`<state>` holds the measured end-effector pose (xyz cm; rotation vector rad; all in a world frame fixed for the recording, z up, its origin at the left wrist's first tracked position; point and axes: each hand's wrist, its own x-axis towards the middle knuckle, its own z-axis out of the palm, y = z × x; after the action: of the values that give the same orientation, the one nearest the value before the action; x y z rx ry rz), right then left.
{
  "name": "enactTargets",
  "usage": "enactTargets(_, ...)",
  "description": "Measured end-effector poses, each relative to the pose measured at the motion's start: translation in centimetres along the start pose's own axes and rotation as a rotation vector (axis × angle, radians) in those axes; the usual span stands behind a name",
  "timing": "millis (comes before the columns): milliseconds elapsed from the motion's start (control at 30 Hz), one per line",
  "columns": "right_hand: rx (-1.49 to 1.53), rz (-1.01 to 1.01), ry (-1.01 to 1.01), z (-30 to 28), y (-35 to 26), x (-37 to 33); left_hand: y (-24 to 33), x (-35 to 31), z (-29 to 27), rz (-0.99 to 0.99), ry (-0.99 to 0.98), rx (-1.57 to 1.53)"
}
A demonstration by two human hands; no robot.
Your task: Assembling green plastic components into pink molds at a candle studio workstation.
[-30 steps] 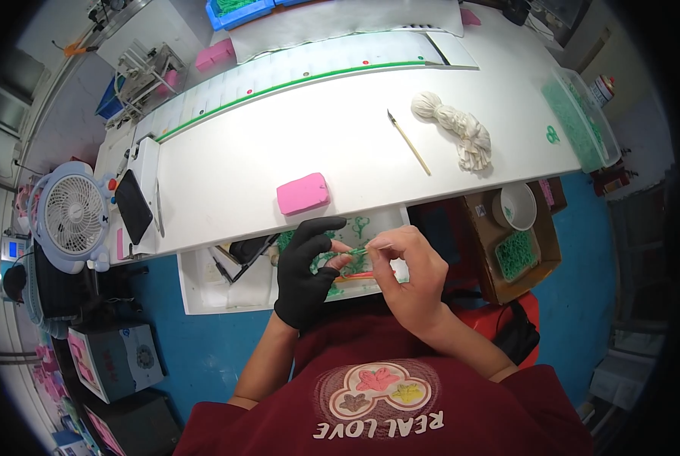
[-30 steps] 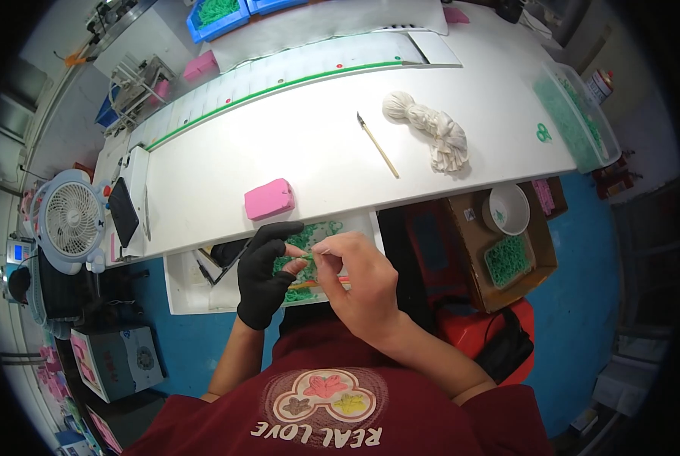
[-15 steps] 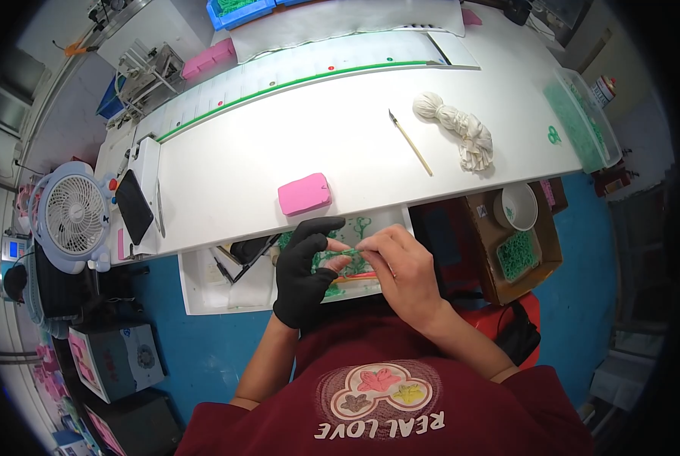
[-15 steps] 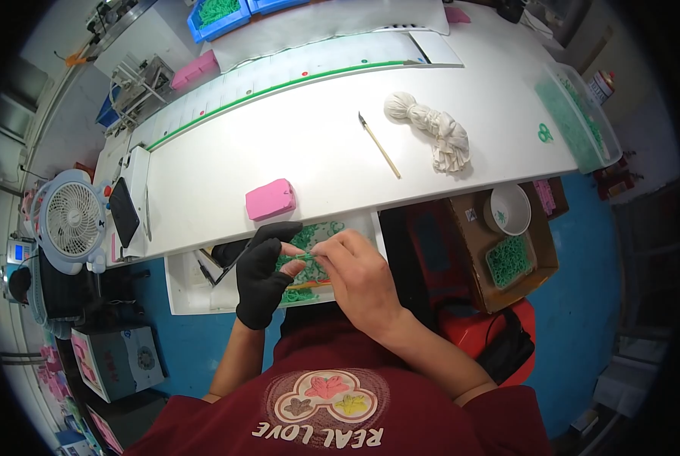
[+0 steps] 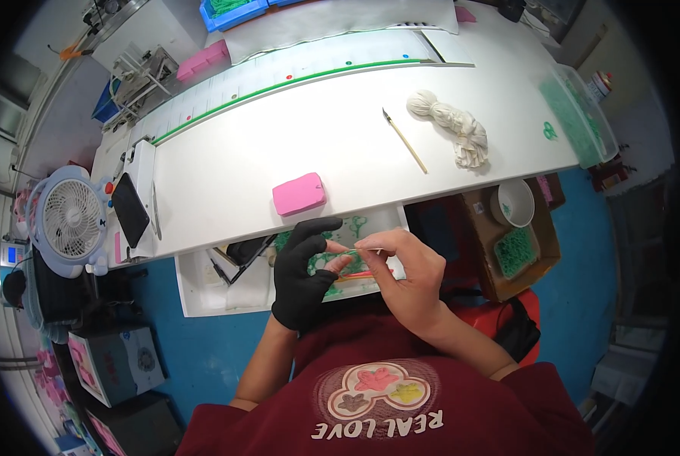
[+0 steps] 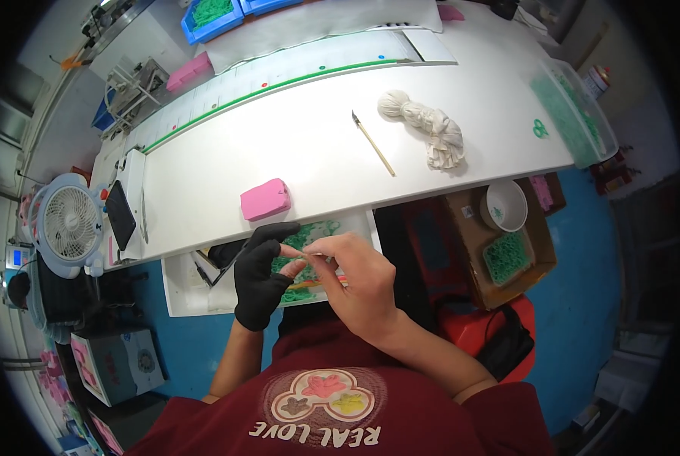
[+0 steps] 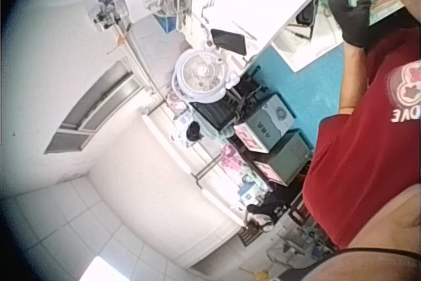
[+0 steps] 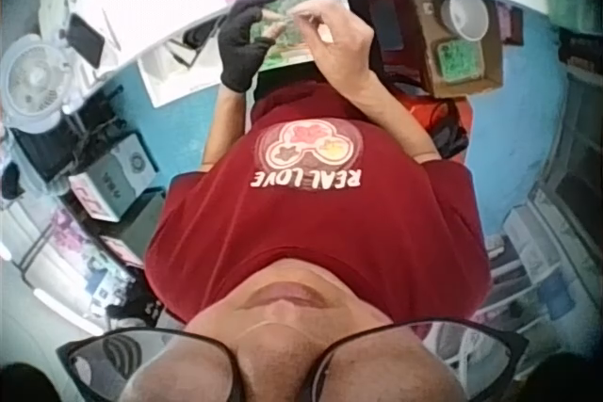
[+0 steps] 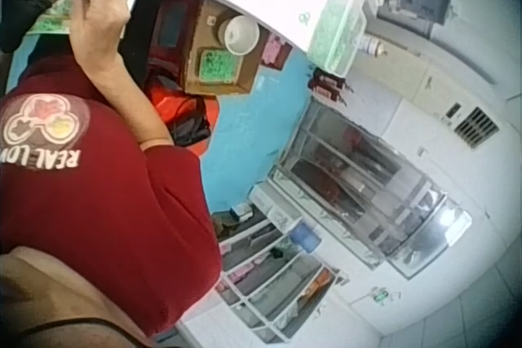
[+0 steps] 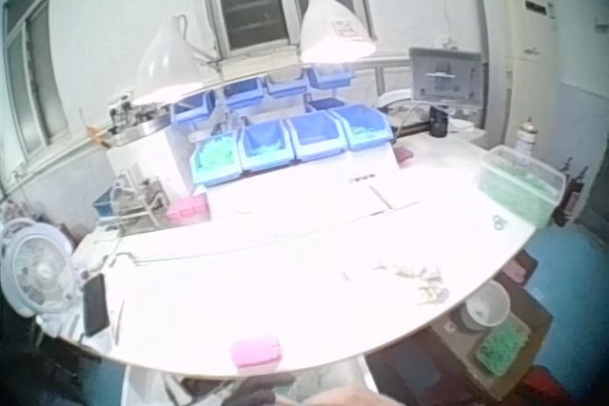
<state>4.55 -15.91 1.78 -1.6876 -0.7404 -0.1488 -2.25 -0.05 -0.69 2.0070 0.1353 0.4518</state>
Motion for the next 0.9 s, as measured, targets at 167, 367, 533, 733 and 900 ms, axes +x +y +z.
enactTargets(167, -0.003, -0.018, -0.035, 0.13, 0.31, -0.11, 0.54, 0.10, -0.03, -0.026, -0.012, -0.001)
enactTargets(367, -0.005, -0.040, -0.054, 0.19, 0.33, 0.00, 0.21, 0.08, -0.04, -0.006, -0.009, -0.008)
enactTargets(533, -0.083, -0.149, -0.053, 0.24, 0.41, 0.19, -0.13, 0.07, 0.00, 0.023, -0.004, 0.008)
enactTargets(733, -0.078, -0.234, -0.014, 0.27, 0.55, 0.31, 0.14, 0.14, -0.09, -0.021, -0.012, -0.027)
enactTargets(900, -0.074, -0.182, 0.053, -0.21, 0.44, 0.41, 0.16, 0.19, -0.14, -0.016, -0.010, -0.027)
